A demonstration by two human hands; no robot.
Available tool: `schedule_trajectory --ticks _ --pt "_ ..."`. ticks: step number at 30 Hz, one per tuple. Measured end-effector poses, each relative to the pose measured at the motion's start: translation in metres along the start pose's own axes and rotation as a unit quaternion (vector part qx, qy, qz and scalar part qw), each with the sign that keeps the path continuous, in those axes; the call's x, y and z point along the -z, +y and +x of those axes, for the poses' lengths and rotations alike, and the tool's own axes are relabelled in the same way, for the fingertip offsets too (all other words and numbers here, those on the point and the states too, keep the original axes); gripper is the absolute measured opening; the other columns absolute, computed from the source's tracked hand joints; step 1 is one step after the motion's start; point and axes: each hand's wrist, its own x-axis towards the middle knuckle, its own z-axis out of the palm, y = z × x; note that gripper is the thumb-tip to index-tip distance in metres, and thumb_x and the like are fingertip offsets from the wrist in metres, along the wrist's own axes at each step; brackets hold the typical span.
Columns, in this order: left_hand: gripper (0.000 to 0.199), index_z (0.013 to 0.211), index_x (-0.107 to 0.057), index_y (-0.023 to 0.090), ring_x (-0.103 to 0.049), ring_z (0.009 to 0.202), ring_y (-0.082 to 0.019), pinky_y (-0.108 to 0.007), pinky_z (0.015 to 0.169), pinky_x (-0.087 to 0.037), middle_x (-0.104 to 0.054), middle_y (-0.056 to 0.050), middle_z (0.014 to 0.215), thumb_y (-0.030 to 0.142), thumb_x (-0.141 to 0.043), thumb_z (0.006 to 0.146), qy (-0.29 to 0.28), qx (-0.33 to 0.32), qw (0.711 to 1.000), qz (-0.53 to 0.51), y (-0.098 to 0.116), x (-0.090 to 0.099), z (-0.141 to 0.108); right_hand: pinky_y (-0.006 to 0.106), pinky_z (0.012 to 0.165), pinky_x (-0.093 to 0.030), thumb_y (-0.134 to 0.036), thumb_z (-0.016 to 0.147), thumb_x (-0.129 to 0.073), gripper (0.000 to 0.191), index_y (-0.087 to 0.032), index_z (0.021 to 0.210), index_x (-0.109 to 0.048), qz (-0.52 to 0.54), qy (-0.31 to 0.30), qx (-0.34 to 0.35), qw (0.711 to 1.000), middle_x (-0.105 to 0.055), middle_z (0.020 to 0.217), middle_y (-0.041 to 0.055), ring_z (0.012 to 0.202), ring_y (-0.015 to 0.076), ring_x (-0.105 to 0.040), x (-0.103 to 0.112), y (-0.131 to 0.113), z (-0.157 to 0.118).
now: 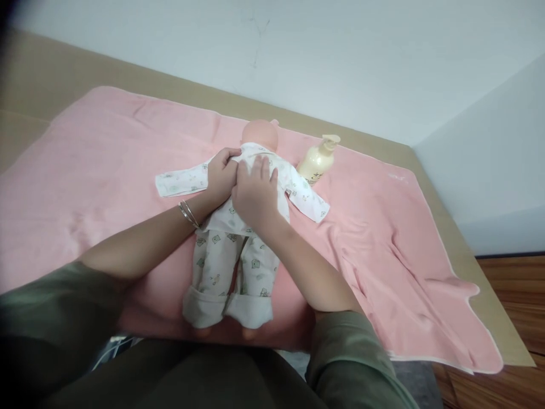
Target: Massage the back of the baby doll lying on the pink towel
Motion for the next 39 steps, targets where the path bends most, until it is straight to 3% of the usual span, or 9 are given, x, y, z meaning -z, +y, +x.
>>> schedule_trajectory --ticks 4,8,13,16,24,27,31,34,39 --pt "0.029 0.098 -0.068 0.024 -0.069 0.114 -0.023 -0.041 0.114 -0.053 -0.078 -0.005 0.114 0.013 -0.047 0.081 -0.001 0.002 1.0 0.001 -0.002 0.0 -0.001 0.073 0.133 -0.015 -0.019 0.099 -0.043 0.061 -0.011 0.159 -0.046 0.016 -0.018 0.019 1.0 -0.032 0.175 0.019 0.166 0.0388 -0.023 -0.002 -0.003 0.003" --pt "0.031 0.103 -0.068 0.023 -0.068 0.117 -0.024 -0.042 0.114 -0.052 -0.077 -0.006 0.116 0.012 -0.047 0.082 -0.014 -0.027 0.999 0.028 0.0 -0.001 -0.002 0.066 0.134 -0.021 -0.039 0.101 -0.049 0.069 -0.007 0.161 -0.041 0.095 -0.006 -0.079 0.992 -0.031 0.175 0.0205 0.165 0.0395 -0.025 -0.005 0.027 0.032" --pt "0.031 0.104 -0.068 0.024 -0.066 0.12 -0.027 -0.046 0.115 -0.05 -0.076 -0.008 0.119 0.013 -0.049 0.083 -0.025 -0.045 0.998 0.037 -0.001 -0.001 -0.002 0.061 0.113 -0.049 -0.053 0.1 -0.044 0.066 -0.006 0.142 -0.06 0.08 0.009 -0.145 0.986 -0.069 0.139 0.0254 0.135 0.043 -0.062 -0.002 0.039 0.046" --pt "0.033 0.107 -0.07 0.023 -0.066 0.121 -0.028 -0.046 0.116 -0.05 -0.076 -0.009 0.121 0.014 -0.049 0.083 -0.035 -0.05 0.996 0.057 -0.002 -0.002 0.001 0.057 0.096 -0.057 -0.054 0.098 -0.043 0.062 -0.008 0.129 -0.068 0.044 -0.023 -0.165 0.985 -0.077 0.118 0.0248 0.114 0.0433 -0.072 0.005 0.033 0.046" --pt "0.044 0.128 -0.069 0.013 -0.046 0.153 -0.037 -0.057 0.135 -0.025 -0.062 -0.018 0.153 0.023 -0.049 0.09 -0.108 -0.062 0.982 0.141 -0.011 -0.008 0.017 0.052 0.092 -0.058 -0.055 0.099 -0.038 0.057 -0.014 0.117 -0.073 0.033 -0.015 -0.174 0.984 -0.079 0.116 0.0211 0.107 0.0395 -0.075 0.008 0.03 0.045" --pt "0.036 0.12 -0.07 0.015 -0.051 0.148 -0.038 -0.06 0.132 -0.03 -0.067 -0.018 0.145 0.021 -0.049 0.092 -0.125 -0.088 0.974 0.166 -0.003 -0.006 0.015 0.051 0.092 -0.058 -0.056 0.1 -0.037 0.057 -0.015 0.115 -0.074 0.038 -0.016 -0.173 0.984 -0.079 0.116 0.0205 0.107 0.0391 -0.074 0.009 0.031 0.043" --pt "0.032 0.108 -0.072 0.014 -0.064 0.129 -0.039 -0.057 0.119 -0.045 -0.074 -0.022 0.125 0.014 -0.044 0.093 -0.16 -0.127 0.943 0.263 0.029 0.001 -0.002 0.053 0.095 -0.056 -0.053 0.101 -0.037 0.055 -0.014 0.12 -0.072 0.042 -0.023 -0.161 0.986 -0.078 0.119 0.0199 0.112 0.0407 -0.072 0.01 0.035 0.044" --pt "0.039 0.116 -0.071 0.009 -0.062 0.134 -0.035 -0.049 0.122 -0.045 -0.071 -0.023 0.134 0.012 -0.037 0.096 -0.177 -0.117 0.922 0.325 0.049 0.006 -0.013 0.053 0.103 -0.053 -0.047 0.103 -0.036 0.056 -0.008 0.129 -0.066 0.051 -0.028 -0.134 0.989 -0.074 0.128 0.0224 0.121 0.0415 -0.068 0.009 0.038 0.045" --pt "0.044 0.125 -0.068 0.013 -0.063 0.132 -0.029 -0.044 0.121 -0.048 -0.071 -0.016 0.135 0.018 -0.032 0.1 -0.187 -0.1 0.909 0.358 0.043 0.009 0.0 0.051 0.116 -0.043 -0.037 0.108 -0.033 0.054 0.0 0.141 -0.054 0.008 -0.037 -0.073 0.997 -0.064 0.143 0.0275 0.136 0.0407 -0.059 0.016 0.029 0.034"
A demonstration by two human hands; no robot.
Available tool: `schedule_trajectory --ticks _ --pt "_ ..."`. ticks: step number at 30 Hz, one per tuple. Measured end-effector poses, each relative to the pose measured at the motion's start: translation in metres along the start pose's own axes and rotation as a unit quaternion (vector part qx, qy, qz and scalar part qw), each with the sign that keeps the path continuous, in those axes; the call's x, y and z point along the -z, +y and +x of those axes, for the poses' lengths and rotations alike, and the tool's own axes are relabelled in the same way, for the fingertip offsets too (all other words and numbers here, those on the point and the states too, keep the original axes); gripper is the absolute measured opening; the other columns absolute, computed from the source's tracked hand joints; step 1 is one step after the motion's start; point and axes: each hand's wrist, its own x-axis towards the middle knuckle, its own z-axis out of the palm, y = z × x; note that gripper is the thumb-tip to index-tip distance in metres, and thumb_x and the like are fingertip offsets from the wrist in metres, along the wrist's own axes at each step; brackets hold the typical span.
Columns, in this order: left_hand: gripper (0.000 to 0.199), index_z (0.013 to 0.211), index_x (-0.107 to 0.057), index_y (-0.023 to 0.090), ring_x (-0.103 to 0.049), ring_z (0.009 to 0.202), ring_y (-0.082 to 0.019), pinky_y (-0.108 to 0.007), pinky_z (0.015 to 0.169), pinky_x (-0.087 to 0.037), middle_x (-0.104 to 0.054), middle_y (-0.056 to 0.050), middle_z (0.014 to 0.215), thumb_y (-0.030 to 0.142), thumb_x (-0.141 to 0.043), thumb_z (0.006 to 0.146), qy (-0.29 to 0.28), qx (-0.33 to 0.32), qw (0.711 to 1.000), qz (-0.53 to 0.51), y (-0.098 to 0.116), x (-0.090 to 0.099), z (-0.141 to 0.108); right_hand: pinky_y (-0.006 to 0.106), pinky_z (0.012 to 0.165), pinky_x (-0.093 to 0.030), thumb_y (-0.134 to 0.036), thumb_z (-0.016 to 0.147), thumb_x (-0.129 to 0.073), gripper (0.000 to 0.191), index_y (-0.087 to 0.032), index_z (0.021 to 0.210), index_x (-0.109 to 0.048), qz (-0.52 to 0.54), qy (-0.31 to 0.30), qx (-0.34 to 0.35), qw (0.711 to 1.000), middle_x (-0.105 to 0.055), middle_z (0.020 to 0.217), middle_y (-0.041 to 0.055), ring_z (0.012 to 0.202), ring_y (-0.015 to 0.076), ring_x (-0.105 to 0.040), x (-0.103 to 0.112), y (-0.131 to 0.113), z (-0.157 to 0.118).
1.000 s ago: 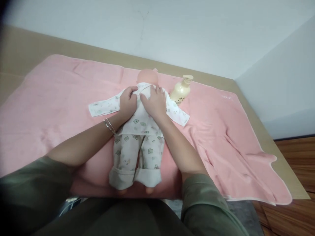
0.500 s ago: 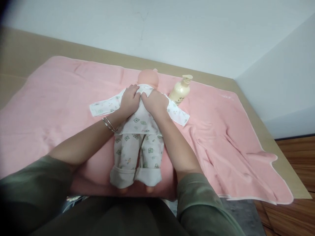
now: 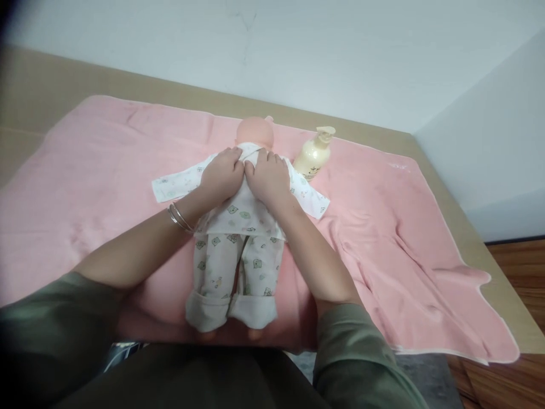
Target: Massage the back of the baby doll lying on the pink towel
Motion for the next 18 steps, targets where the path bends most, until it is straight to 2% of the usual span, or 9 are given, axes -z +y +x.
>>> schedule_trajectory --ticks 4,7,11,14,16,18 --pt "0.044 0.129 -0.066 0.011 -0.056 0.142 -0.032 -0.047 0.126 -0.042 -0.066 -0.018 0.144 0.026 -0.034 0.102 -0.008 0.018 1.0 -0.002 -0.016 -0.008 0.013 0.049 0.109 -0.048 -0.033 0.109 -0.032 0.048 0.0 0.131 -0.06 -0.053 -0.006 0.01 0.999 -0.071 0.127 0.0277 0.125 0.0406 -0.065 0.01 -0.014 -0.021" --pt "0.043 0.117 -0.07 0.01 -0.06 0.137 -0.034 -0.049 0.124 -0.042 -0.071 -0.02 0.131 0.023 -0.032 0.102 0.004 -0.018 0.999 0.032 -0.014 -0.008 0.01 0.049 0.101 -0.052 -0.03 0.108 -0.032 0.044 -0.003 0.123 -0.064 -0.054 -0.017 0.014 0.998 -0.073 0.119 0.0267 0.117 0.0398 -0.068 0.015 -0.012 -0.024" --pt "0.041 0.101 -0.072 0.007 -0.065 0.125 -0.035 -0.049 0.118 -0.046 -0.074 -0.021 0.114 0.012 -0.031 0.099 -0.006 -0.066 0.993 0.093 0.003 0.0 -0.007 0.052 0.108 -0.051 -0.034 0.107 -0.032 0.049 -0.004 0.132 -0.063 0.014 -0.024 0.0 1.0 -0.069 0.135 0.0259 0.129 0.0398 -0.064 0.01 0.003 -0.007" --pt "0.037 0.096 -0.072 0.008 -0.066 0.12 -0.034 -0.049 0.116 -0.047 -0.074 -0.02 0.107 0.008 -0.035 0.097 -0.011 -0.098 0.99 0.104 0.013 0.005 -0.015 0.053 0.123 -0.04 -0.031 0.107 -0.032 0.058 0.009 0.146 -0.05 0.005 -0.024 -0.001 1.0 -0.054 0.155 0.0326 0.149 0.0413 -0.05 0.003 0.008 0.0" --pt "0.036 0.092 -0.072 0.011 -0.068 0.111 -0.032 -0.049 0.111 -0.05 -0.072 -0.017 0.099 0.01 -0.036 0.098 -0.003 -0.1 0.99 0.095 0.014 0.007 -0.014 0.054 0.128 -0.033 -0.028 0.108 -0.027 0.061 0.015 0.147 -0.046 -0.032 -0.019 0.015 0.999 -0.049 0.157 0.0363 0.154 0.0426 -0.043 0.001 0.005 -0.002" --pt "0.034 0.087 -0.07 0.014 -0.067 0.102 -0.031 -0.048 0.103 -0.054 -0.07 -0.015 0.093 0.012 -0.038 0.098 -0.012 -0.087 0.993 0.082 0.01 0.008 -0.009 0.056 0.126 -0.035 -0.025 0.109 -0.022 0.059 0.013 0.139 -0.055 -0.067 -0.018 0.046 0.997 -0.059 0.147 0.0356 0.148 0.0439 -0.049 0.003 0.0 -0.01"
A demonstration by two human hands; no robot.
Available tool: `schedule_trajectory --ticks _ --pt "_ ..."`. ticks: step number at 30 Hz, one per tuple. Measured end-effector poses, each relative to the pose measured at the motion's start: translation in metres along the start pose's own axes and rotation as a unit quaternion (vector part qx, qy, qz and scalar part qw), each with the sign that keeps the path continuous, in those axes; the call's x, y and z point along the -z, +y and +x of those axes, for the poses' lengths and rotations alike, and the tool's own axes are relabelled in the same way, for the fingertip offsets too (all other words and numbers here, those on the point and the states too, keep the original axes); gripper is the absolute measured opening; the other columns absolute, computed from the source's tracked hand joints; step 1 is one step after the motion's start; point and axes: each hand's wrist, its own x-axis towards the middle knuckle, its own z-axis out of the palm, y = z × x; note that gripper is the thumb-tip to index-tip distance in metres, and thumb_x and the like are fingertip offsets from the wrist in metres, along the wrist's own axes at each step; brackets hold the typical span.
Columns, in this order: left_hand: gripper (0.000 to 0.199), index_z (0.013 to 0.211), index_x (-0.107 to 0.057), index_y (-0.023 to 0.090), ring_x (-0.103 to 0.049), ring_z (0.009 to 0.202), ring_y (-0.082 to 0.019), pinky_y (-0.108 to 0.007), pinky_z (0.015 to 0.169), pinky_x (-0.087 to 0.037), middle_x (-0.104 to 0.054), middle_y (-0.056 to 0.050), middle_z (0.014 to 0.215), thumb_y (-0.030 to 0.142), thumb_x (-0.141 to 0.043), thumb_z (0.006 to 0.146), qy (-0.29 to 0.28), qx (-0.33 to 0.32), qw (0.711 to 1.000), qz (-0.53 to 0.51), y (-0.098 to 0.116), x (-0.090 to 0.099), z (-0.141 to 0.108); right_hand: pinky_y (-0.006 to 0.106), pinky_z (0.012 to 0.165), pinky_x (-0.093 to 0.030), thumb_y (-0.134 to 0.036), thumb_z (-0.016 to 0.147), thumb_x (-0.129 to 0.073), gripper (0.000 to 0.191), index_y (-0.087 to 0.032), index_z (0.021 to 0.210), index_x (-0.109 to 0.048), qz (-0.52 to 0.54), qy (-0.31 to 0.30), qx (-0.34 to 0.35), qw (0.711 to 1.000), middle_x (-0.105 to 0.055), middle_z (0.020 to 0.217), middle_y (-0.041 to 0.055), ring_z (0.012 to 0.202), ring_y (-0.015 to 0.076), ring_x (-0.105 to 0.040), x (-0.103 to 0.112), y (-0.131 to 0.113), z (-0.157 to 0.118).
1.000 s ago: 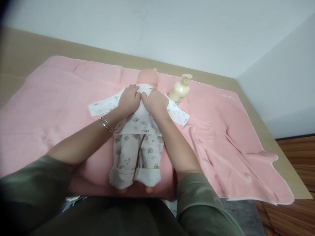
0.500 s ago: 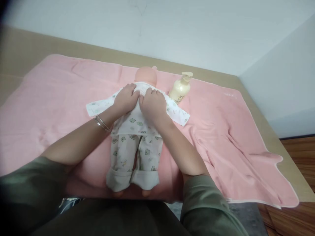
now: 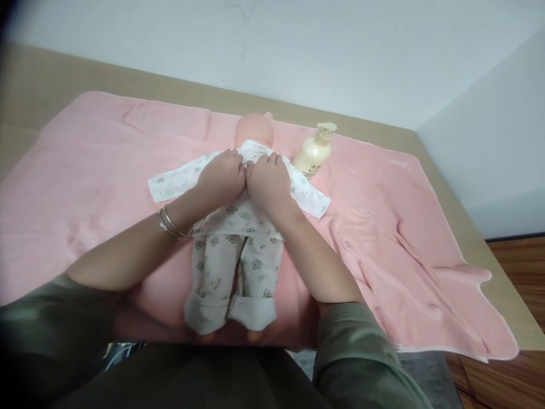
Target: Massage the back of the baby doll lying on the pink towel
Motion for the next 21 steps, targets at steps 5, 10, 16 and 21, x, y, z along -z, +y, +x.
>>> schedule_trajectory --ticks 5,10,16,21 --pt "0.031 0.096 -0.068 0.015 -0.067 0.101 -0.03 -0.043 0.093 -0.055 -0.07 -0.015 0.102 0.02 -0.038 0.099 -0.037 0.059 0.997 -0.037 -0.015 0.001 0.014 0.053 0.104 -0.05 -0.019 0.106 -0.028 0.047 -0.004 0.111 -0.073 -0.047 -0.032 0.039 0.998 -0.074 0.112 0.025 0.118 0.0417 -0.067 0.017 -0.011 -0.019" --pt "0.036 0.095 -0.069 0.012 -0.067 0.104 -0.032 -0.044 0.095 -0.052 -0.071 -0.018 0.102 0.02 -0.035 0.1 -0.017 0.056 0.998 0.005 -0.011 -0.001 0.012 0.049 0.099 -0.051 -0.004 0.096 -0.033 0.042 -0.008 0.103 -0.075 -0.096 -0.042 0.091 0.99 -0.074 0.104 0.0214 0.107 0.0372 -0.067 0.016 -0.002 -0.013" --pt "0.032 0.087 -0.069 0.011 -0.066 0.104 -0.033 -0.045 0.092 -0.051 -0.07 -0.021 0.1 0.016 -0.039 0.097 -0.006 0.016 0.999 0.041 0.008 -0.001 -0.005 0.047 0.106 -0.05 -0.014 0.1 -0.031 0.043 -0.004 0.109 -0.072 0.016 0.005 0.023 1.0 -0.073 0.119 0.0242 0.118 0.0355 -0.064 -0.005 0.026 0.017" --pt "0.032 0.094 -0.07 0.012 -0.066 0.109 -0.034 -0.045 0.094 -0.052 -0.072 -0.02 0.107 0.019 -0.039 0.096 0.003 0.054 0.998 0.016 0.001 0.002 0.001 0.047 0.103 -0.051 -0.015 0.099 -0.034 0.036 -0.008 0.106 -0.068 0.022 0.044 -0.012 0.999 -0.073 0.111 0.0215 0.112 0.0347 -0.068 -0.003 0.014 0.006"
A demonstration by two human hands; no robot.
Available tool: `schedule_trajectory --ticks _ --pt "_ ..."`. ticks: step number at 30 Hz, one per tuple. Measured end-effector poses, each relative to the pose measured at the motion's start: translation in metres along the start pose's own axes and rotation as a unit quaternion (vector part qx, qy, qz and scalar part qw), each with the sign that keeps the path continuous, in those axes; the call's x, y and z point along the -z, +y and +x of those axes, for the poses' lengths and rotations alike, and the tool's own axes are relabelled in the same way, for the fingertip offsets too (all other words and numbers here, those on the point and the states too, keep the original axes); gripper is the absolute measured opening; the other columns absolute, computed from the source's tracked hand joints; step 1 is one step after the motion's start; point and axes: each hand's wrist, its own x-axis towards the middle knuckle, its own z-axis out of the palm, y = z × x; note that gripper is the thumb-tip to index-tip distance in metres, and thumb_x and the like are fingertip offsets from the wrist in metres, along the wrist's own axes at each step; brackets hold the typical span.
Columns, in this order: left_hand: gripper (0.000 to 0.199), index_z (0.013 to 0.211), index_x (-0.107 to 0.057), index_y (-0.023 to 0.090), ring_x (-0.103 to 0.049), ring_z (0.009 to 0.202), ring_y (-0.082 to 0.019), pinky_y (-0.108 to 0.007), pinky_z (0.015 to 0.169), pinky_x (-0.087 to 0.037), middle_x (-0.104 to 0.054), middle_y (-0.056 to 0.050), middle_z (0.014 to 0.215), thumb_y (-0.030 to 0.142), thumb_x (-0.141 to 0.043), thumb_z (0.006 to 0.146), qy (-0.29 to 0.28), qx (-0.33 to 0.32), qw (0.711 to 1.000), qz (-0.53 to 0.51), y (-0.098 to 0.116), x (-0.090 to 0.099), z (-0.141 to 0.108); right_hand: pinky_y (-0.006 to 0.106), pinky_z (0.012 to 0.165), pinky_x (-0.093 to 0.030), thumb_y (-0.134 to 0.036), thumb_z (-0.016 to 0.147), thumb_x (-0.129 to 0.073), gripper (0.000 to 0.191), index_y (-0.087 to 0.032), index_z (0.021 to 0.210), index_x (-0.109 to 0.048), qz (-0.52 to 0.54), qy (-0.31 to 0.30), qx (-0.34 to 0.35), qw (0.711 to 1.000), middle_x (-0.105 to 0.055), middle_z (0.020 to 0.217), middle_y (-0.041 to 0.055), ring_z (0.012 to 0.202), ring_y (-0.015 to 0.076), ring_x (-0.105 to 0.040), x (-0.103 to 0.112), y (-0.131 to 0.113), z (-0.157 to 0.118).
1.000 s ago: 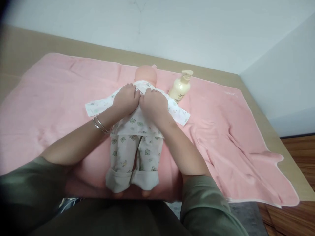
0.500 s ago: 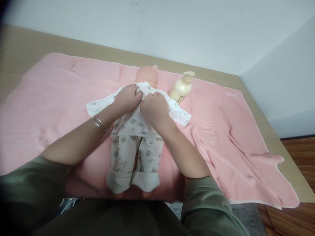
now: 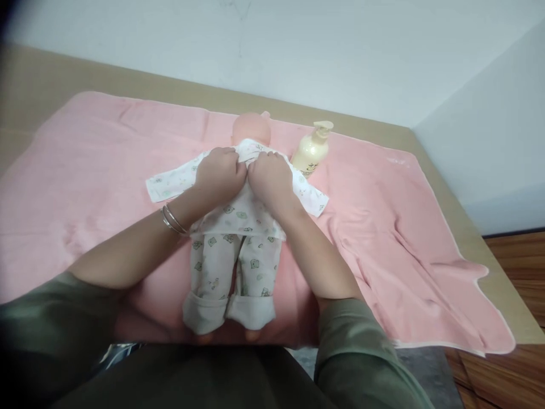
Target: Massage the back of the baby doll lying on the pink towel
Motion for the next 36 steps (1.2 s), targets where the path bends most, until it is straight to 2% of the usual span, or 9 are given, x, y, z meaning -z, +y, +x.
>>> schedule_trajectory --ticks 4,7,10,13,18,23,27,31,36 --pt "0.033 0.104 -0.071 0.014 -0.068 0.106 -0.034 -0.044 0.088 -0.054 -0.074 -0.018 0.112 0.025 -0.04 0.096 -0.034 0.049 0.997 -0.039 -0.009 0.001 0.011 0.046 0.09 -0.055 -0.023 0.101 -0.036 0.034 -0.013 0.104 -0.068 0.009 0.0 -0.028 1.0 -0.074 0.102 0.0187 0.103 0.0354 -0.069 0.015 -0.021 -0.018" --pt "0.034 0.106 -0.07 0.014 -0.067 0.108 -0.034 -0.046 0.094 -0.054 -0.074 -0.019 0.113 0.025 -0.039 0.097 -0.016 0.036 0.998 -0.045 -0.011 -0.002 0.012 0.046 0.09 -0.055 -0.026 0.101 -0.036 0.034 -0.015 0.102 -0.068 0.036 -0.007 -0.041 0.998 -0.075 0.104 0.0192 0.104 0.0351 -0.069 0.019 -0.024 -0.02" --pt "0.036 0.109 -0.069 0.011 -0.064 0.115 -0.034 -0.047 0.103 -0.051 -0.073 -0.02 0.117 0.024 -0.037 0.099 0.011 0.017 0.999 -0.035 -0.006 -0.005 0.007 0.048 0.09 -0.055 -0.03 0.1 -0.037 0.035 -0.014 0.112 -0.066 0.077 -0.003 -0.071 0.994 -0.074 0.114 0.0206 0.107 0.0363 -0.068 0.011 -0.012 -0.01" --pt "0.038 0.113 -0.068 0.007 -0.064 0.119 -0.036 -0.048 0.104 -0.05 -0.07 -0.024 0.12 0.023 -0.035 0.101 0.009 0.0 1.0 -0.022 0.003 -0.004 -0.003 0.049 0.091 -0.055 -0.031 0.097 -0.041 0.04 -0.013 0.127 -0.06 0.131 0.012 -0.093 0.987 -0.074 0.12 0.0199 0.108 0.0359 -0.068 -0.002 0.006 0.004" --pt "0.034 0.115 -0.067 0.008 -0.061 0.123 -0.037 -0.05 0.106 -0.05 -0.068 -0.025 0.124 0.017 -0.039 0.099 0.012 -0.046 0.999 -0.014 0.011 0.0 -0.013 0.047 0.091 -0.055 -0.035 0.1 -0.035 0.038 -0.015 0.12 -0.06 0.158 0.019 -0.089 0.983 -0.075 0.109 0.0164 0.099 0.0321 -0.068 -0.012 0.022 0.016" --pt "0.036 0.116 -0.064 0.008 -0.064 0.117 -0.034 -0.049 0.106 -0.052 -0.069 -0.023 0.12 0.029 -0.036 0.104 -0.011 0.02 0.998 -0.059 -0.004 0.0 0.002 0.051 0.103 -0.051 -0.027 0.104 -0.029 0.042 -0.006 0.121 -0.061 0.06 0.004 -0.036 0.998 -0.071 0.12 0.0245 0.117 0.0375 -0.065 0.003 -0.004 -0.002" --pt "0.041 0.12 -0.064 0.013 -0.064 0.117 -0.032 -0.048 0.109 -0.052 -0.07 -0.02 0.121 0.038 -0.034 0.105 -0.027 0.055 0.994 -0.089 -0.016 -0.003 0.014 0.05 0.1 -0.053 -0.029 0.107 -0.026 0.045 -0.007 0.119 -0.063 0.022 0.004 -0.011 1.0 -0.07 0.12 0.0248 0.12 0.0395 -0.063 0.009 -0.025 -0.021" --pt "0.047 0.13 -0.062 0.013 -0.062 0.126 -0.035 -0.051 0.112 -0.05 -0.068 -0.021 0.131 0.041 -0.032 0.105 -0.018 0.055 0.994 -0.09 -0.017 -0.01 0.013 0.048 0.108 -0.051 -0.026 0.106 -0.028 0.042 -0.01 0.118 -0.065 0.065 0.014 -0.002 0.998 -0.071 0.123 0.0224 0.123 0.0354 -0.063 0.001 -0.018 -0.014" --pt "0.049 0.135 -0.061 0.011 -0.054 0.14 -0.039 -0.057 0.121 -0.041 -0.062 -0.025 0.143 0.039 -0.033 0.106 0.002 0.044 0.996 -0.08 -0.015 -0.02 0.01 0.051 0.118 -0.045 -0.033 0.105 -0.032 0.049 -0.006 0.13 -0.064 0.117 0.0 -0.038 0.992 -0.065 0.143 0.0235 0.135 0.0358 -0.06 -0.01 0.002 0.009"
